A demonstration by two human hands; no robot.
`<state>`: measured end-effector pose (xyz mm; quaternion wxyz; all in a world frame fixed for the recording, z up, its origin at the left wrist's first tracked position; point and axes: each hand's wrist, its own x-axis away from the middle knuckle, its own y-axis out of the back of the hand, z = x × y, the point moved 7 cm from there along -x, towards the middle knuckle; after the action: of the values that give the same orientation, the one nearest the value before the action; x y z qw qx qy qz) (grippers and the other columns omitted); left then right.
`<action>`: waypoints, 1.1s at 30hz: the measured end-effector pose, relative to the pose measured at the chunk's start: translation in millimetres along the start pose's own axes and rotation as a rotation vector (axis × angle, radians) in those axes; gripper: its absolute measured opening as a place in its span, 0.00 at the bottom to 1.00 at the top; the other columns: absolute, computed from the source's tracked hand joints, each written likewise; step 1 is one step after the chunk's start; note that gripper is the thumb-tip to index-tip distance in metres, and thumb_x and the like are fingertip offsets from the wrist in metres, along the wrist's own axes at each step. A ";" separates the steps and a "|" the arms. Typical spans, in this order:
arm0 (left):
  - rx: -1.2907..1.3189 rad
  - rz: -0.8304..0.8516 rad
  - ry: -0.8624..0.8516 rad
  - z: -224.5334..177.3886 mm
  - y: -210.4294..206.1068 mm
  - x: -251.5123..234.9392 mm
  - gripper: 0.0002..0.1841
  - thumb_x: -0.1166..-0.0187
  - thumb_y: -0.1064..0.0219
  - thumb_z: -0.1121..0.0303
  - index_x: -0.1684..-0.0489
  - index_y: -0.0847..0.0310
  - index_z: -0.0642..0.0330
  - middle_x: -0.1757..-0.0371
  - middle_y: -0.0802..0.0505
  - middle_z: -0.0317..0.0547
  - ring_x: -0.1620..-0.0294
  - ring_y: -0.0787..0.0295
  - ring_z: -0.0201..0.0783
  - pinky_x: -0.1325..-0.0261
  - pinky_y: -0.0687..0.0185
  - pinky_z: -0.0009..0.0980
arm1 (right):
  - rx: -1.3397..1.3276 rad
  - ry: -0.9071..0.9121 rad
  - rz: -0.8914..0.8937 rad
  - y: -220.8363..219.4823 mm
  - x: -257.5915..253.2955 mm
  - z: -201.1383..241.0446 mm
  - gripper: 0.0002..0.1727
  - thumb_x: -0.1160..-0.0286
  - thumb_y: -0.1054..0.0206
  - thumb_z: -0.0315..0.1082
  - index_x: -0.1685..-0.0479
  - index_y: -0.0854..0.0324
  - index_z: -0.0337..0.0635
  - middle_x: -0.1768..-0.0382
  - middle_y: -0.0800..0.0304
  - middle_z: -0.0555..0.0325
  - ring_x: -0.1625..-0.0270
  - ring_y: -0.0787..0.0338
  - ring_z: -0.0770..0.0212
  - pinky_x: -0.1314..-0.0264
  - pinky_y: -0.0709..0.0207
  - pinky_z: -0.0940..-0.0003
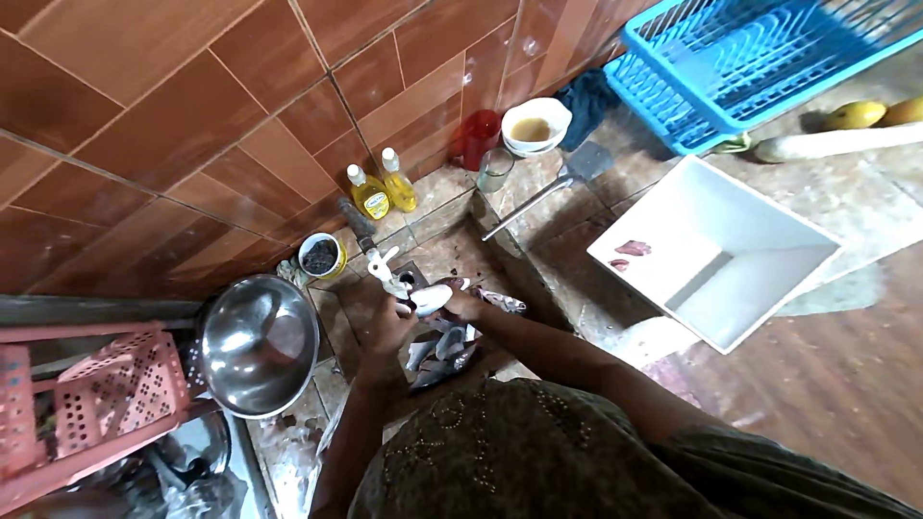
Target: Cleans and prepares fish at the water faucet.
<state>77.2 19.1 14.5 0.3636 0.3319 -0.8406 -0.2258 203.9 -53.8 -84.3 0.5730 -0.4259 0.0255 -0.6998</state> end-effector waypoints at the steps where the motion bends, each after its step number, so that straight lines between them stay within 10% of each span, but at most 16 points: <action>1: -0.052 0.001 0.037 -0.8 3.3 2.6 0.35 0.28 0.24 0.62 0.20 0.30 0.63 0.28 0.15 0.58 0.29 0.16 0.48 0.25 0.21 0.46 | -0.020 -0.021 -0.004 -1.7 1.1 -1.1 0.11 0.14 0.42 0.29 0.39 0.22 0.41 0.56 0.09 0.56 0.58 0.08 0.63 0.56 0.12 0.65; 15: 0.038 -0.147 -0.070 12.0 12.0 -3.9 0.39 0.35 0.20 0.64 0.19 0.30 0.63 0.14 0.29 0.60 0.20 0.25 0.49 0.22 0.23 0.45 | 0.077 0.017 0.157 -19.7 -26.6 8.4 0.17 0.09 0.49 0.42 0.39 0.19 0.43 0.54 0.11 0.57 0.56 0.11 0.64 0.52 0.15 0.64; 21: -0.034 -0.242 -0.027 15.2 10.5 -4.3 0.31 0.32 0.23 0.66 0.26 0.22 0.63 0.17 0.27 0.62 0.24 0.21 0.52 0.27 0.19 0.46 | 0.551 0.110 0.008 -15.4 -21.8 18.3 0.16 0.18 0.33 0.37 0.40 0.15 0.38 0.52 0.10 0.49 0.58 0.11 0.62 0.53 0.14 0.61; 33: 0.096 -0.222 0.109 36.9 9.0 -16.3 0.17 0.16 0.37 0.69 0.32 0.17 0.62 0.32 0.11 0.55 0.29 0.15 0.44 0.23 0.23 0.43 | 0.500 0.033 -0.063 -20.3 -8.3 20.0 0.15 0.19 0.32 0.34 0.43 0.15 0.33 0.54 0.08 0.46 0.58 0.08 0.59 0.51 0.12 0.59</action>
<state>54.0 42.1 -10.8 0.3653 0.4515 -0.7876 -0.2058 200.4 -31.0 -65.7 0.6380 -0.2601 -0.1521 -0.7086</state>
